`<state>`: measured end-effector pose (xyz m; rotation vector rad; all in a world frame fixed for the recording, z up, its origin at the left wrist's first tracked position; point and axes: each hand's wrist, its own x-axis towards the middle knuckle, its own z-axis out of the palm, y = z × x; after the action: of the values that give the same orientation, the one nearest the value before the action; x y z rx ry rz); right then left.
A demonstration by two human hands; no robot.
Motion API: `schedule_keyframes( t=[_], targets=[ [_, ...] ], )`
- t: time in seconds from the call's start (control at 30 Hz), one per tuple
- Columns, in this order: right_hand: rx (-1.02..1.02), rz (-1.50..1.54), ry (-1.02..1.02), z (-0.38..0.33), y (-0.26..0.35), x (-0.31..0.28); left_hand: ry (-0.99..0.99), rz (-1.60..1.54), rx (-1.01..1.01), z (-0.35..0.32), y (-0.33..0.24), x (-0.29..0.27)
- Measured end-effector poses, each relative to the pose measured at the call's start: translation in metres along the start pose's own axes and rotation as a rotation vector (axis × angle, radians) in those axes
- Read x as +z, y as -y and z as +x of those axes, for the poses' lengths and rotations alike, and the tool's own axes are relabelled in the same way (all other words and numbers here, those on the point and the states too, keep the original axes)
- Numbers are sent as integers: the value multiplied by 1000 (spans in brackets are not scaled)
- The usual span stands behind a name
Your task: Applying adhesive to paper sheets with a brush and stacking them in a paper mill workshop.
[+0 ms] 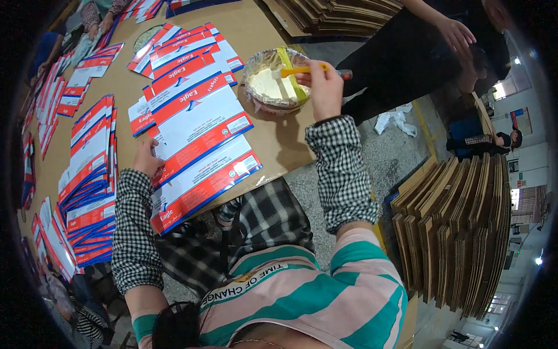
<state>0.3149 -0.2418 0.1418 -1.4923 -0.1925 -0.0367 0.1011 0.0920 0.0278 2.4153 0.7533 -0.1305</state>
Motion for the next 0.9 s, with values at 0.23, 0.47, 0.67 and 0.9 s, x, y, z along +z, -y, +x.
schedule_keyframes(
  t=[0.23,0.47,0.67,0.9],
  targets=[
    [-106,-461,170,24,-40,27,-19,-63,42,-2,1,4],
    [-9,-312,174,26,-34,35,-84,-177,75,-8,4,8],
    [-9,-304,199,20,-28,29,-162,-160,126,-12,1,9],
    [0,-296,291,6,-17,23,-233,-202,81,-20,-2,14]
  ],
)
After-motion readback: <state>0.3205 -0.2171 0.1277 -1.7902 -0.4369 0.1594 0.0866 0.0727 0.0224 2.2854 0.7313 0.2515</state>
